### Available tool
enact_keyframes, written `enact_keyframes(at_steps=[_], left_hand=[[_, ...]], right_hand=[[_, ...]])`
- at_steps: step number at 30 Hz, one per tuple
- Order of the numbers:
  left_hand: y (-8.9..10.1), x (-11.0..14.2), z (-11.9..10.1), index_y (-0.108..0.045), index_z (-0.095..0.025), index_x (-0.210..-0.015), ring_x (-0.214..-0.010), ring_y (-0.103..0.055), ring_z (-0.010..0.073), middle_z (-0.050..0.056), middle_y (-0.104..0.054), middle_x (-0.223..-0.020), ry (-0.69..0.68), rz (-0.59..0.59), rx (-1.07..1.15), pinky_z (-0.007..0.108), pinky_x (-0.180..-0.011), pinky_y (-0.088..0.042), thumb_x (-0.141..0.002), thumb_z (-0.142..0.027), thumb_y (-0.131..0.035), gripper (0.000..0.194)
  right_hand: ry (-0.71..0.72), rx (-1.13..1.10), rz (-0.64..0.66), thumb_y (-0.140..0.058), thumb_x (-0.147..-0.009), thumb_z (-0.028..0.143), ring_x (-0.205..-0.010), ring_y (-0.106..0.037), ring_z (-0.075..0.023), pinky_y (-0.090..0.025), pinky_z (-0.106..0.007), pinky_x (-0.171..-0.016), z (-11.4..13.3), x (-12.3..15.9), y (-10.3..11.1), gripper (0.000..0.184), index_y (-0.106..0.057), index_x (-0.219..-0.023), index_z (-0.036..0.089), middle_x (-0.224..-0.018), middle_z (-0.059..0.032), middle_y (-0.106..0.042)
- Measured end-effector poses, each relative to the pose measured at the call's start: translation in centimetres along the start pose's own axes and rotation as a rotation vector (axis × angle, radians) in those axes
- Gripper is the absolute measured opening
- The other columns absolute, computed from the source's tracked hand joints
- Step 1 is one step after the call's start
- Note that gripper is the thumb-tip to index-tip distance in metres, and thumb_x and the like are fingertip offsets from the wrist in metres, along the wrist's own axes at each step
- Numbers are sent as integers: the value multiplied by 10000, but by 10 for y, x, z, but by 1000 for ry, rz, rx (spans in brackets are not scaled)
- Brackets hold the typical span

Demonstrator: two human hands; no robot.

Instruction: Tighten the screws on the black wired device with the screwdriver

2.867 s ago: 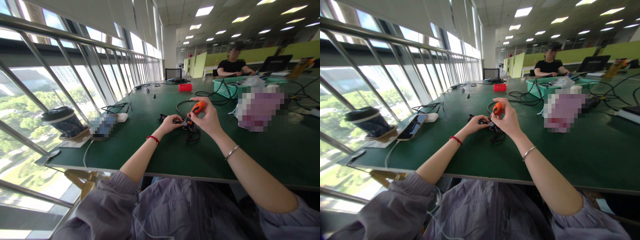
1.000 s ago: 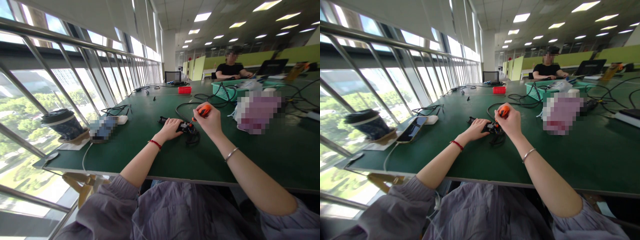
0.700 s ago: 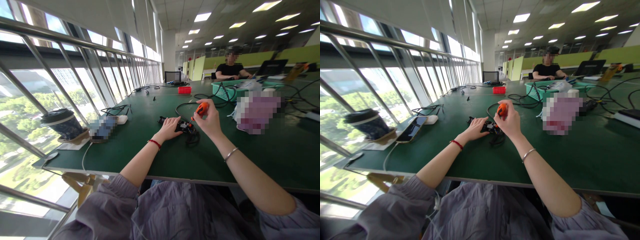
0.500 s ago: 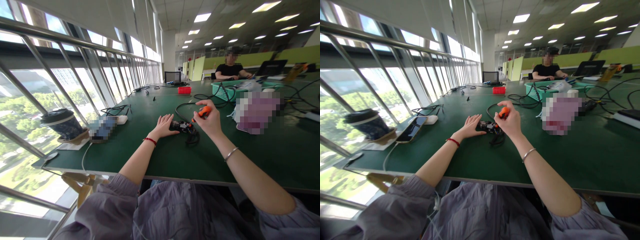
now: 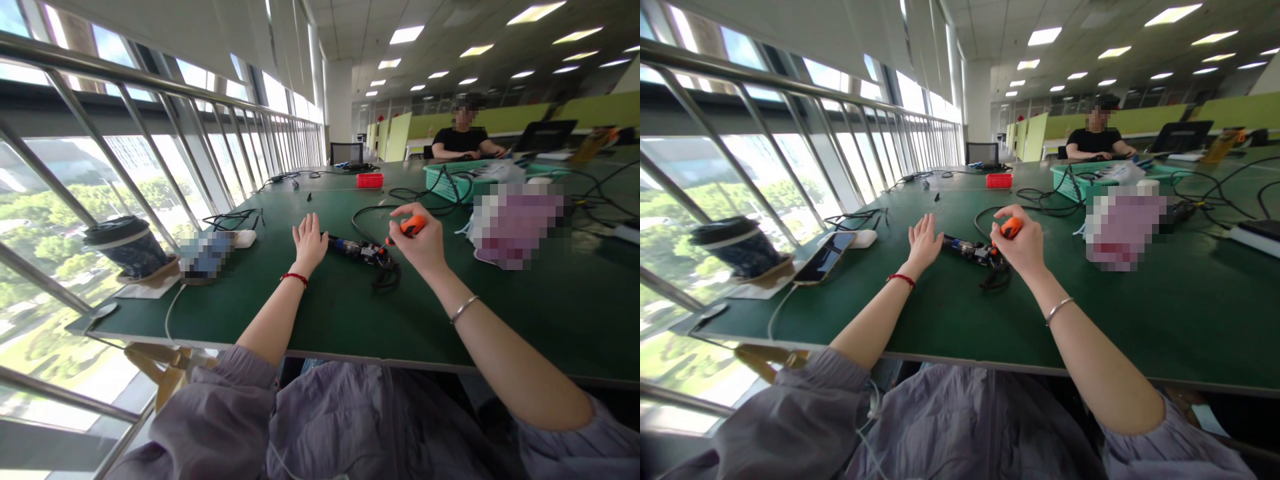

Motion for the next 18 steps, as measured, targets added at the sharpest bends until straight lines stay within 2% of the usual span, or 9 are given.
enact_keyframes(at_steps=[3, 6, 9, 11, 15, 18], left_hand=[[-1, 1, 7, -203, -93, -1475, -1422, -202, 270, 131, -247, -1537, 121, 30, -2, 493, -1168, -114, -919, -373, -283, 627], [-4, 2, 15, -194, -106, -1476, -1405, -248, 281, 142, -293, -1518, 208, 95, -31, 492, -1158, -152, -878, -311, -345, 650], [-11, 5, 21, -194, -115, -1475, -1398, -269, 296, 158, -294, -1515, 254, 193, -82, 501, -1138, -199, -836, -239, -381, 677], [-17, 7, 21, -236, -104, -1457, -1389, -283, 313, 178, -308, -1503, 249, 258, -135, 514, -1120, -226, -845, -244, -367, 642], [-22, 10, 15, -428, -88, -1335, -1322, -377, 326, 199, -437, -1406, 179, 334, -188, 482, -1070, -309, -875, -278, -336, 506], [-19, 11, 12, -497, -97, -1257, -1285, -416, 318, 189, -483, -1362, 133, 358, -198, 452, -1039, -352, -871, -262, -348, 446]], right_hand=[[4, -17, -3, -603, -696, 242, -545, -495, -133, -424, -264, -571, 1, 0, 0, 177, -574, -870, 219, -662, 29, -533], [8, -91, 11, -605, -683, 224, -596, -542, -149, -452, -269, -587, 1, 1, -2, 338, -538, -1014, 221, -723, 20, -558], [11, -111, 9, -605, -684, 225, -599, -555, -151, -460, -272, -589, 1, 1, -2, 376, -523, -1050, 226, -730, 22, -563], [-7, -71, 3, -610, -693, 243, -540, -527, -138, -441, -267, -557, 0, 1, 0, 310, -551, -997, 224, -668, 36, -537], [-30, -6, 10, -606, -716, 276, -453, -463, -113, -396, -261, -513, 0, -1, 2, 157, -588, -859, 214, -593, 52, -497], [-2, -41, 21, -611, -704, 251, -508, -509, -128, -420, -267, -539, 2, -1, 0, 245, -576, -942, 208, -663, 35, -546]])
Point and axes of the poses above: each hand's wrist, its own x-axis away from the middle knuckle, its own y-axis out of the back of the hand, z = x × y, the point moved 7 cm from there along -x, towards the middle knuckle
